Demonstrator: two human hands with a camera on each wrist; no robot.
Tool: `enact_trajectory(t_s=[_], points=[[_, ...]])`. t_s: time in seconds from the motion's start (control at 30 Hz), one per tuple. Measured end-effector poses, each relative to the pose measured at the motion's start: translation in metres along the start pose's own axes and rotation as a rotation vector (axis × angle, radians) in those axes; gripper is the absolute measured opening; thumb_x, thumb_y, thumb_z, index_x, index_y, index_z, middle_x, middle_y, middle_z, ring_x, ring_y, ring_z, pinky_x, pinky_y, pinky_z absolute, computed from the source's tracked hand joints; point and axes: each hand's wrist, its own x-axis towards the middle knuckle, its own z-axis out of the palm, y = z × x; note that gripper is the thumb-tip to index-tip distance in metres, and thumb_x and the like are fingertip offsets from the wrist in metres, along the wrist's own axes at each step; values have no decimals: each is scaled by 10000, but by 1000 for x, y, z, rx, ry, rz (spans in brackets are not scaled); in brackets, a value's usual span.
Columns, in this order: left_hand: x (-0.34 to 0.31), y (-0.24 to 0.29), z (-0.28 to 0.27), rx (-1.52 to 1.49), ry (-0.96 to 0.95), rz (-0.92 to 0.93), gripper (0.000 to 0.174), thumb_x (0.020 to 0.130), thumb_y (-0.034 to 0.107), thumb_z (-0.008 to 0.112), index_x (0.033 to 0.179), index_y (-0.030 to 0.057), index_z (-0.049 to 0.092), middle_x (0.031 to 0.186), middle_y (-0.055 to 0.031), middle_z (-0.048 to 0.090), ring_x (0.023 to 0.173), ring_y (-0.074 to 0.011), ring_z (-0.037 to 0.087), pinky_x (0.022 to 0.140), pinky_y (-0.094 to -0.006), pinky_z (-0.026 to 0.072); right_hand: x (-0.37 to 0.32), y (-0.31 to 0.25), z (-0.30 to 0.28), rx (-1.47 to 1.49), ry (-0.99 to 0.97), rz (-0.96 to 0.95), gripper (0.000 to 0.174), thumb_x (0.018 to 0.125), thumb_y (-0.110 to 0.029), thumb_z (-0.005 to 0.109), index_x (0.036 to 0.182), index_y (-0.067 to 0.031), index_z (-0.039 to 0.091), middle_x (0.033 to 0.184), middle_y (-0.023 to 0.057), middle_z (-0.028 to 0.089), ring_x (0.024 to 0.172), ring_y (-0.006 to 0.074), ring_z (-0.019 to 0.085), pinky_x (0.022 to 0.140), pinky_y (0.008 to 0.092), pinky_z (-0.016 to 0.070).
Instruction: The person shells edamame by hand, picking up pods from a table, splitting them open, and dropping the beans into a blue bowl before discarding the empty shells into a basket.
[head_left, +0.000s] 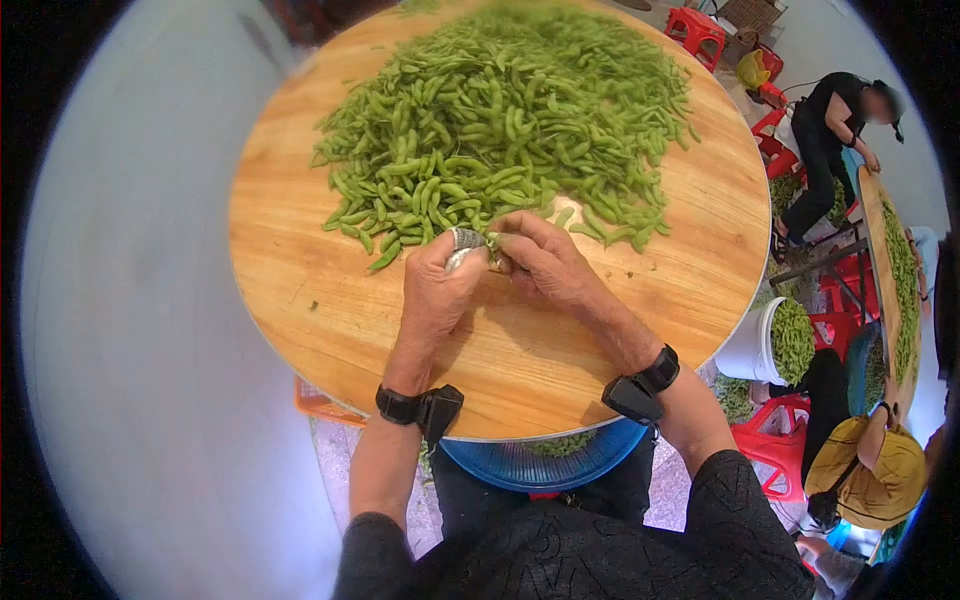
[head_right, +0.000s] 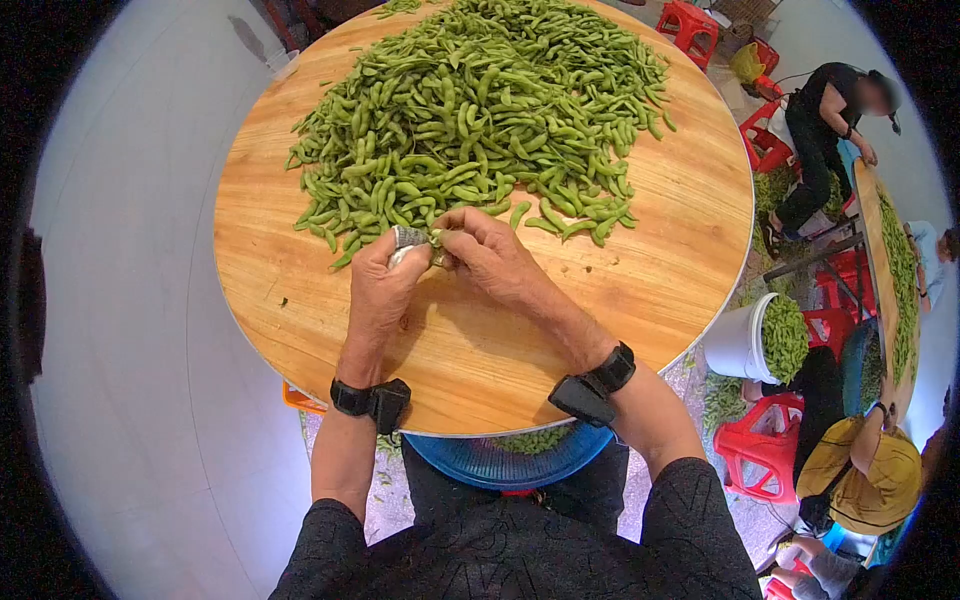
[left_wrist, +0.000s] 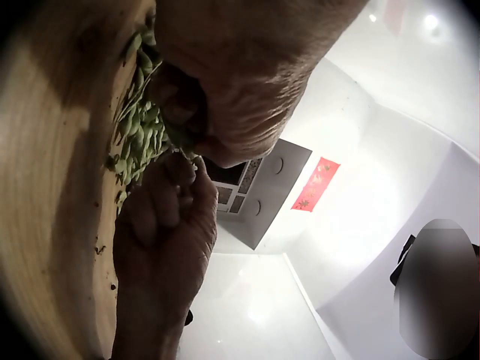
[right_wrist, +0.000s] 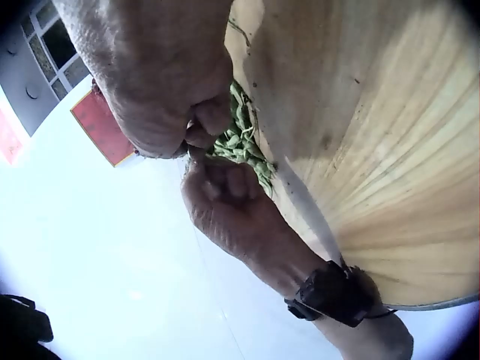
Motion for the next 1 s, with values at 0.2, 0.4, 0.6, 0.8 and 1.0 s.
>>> enact_trajectory(t_s=[0.2,0.4,0.6,0.8,1.0], points=[[-1,0,1,65,-14,46,89,895,63,673,866,-18,651,697,-10,596,658,-59,491,554,-285,423,2,2,0,102,-25,12,202,1036,-212,552,1173,-71,601,785,-20,583,567,33,426,479,206,323],[-1,-1,5,233,7,241,110,868,28,676,822,-33,597,688,-118,580,607,-163,529,559,-338,449,1,4,1,82,-3,4,193,1005,-186,511,1153,-81,577,777,-8,562,564,43,415,471,201,298],[-1,-3,7,302,-9,331,112,854,8,681,825,-39,583,717,-140,584,615,-234,560,574,-347,460,-2,2,-2,115,12,57,176,967,-181,518,1102,-86,576,749,-13,545,566,43,404,479,203,291],[-2,3,9,239,0,288,86,862,8,683,853,-37,611,718,-115,597,624,-182,556,576,-332,461,2,3,-4,86,10,28,147,956,-188,538,1043,-82,590,758,-22,559,549,44,410,477,217,318],[-3,-3,7,101,-13,134,74,905,52,680,922,-20,677,721,-9,607,663,-68,506,567,-283,434,-1,-6,-1,-18,51,-5,287,928,-161,533,1145,-30,667,790,-19,605,611,40,475,539,212,377]])
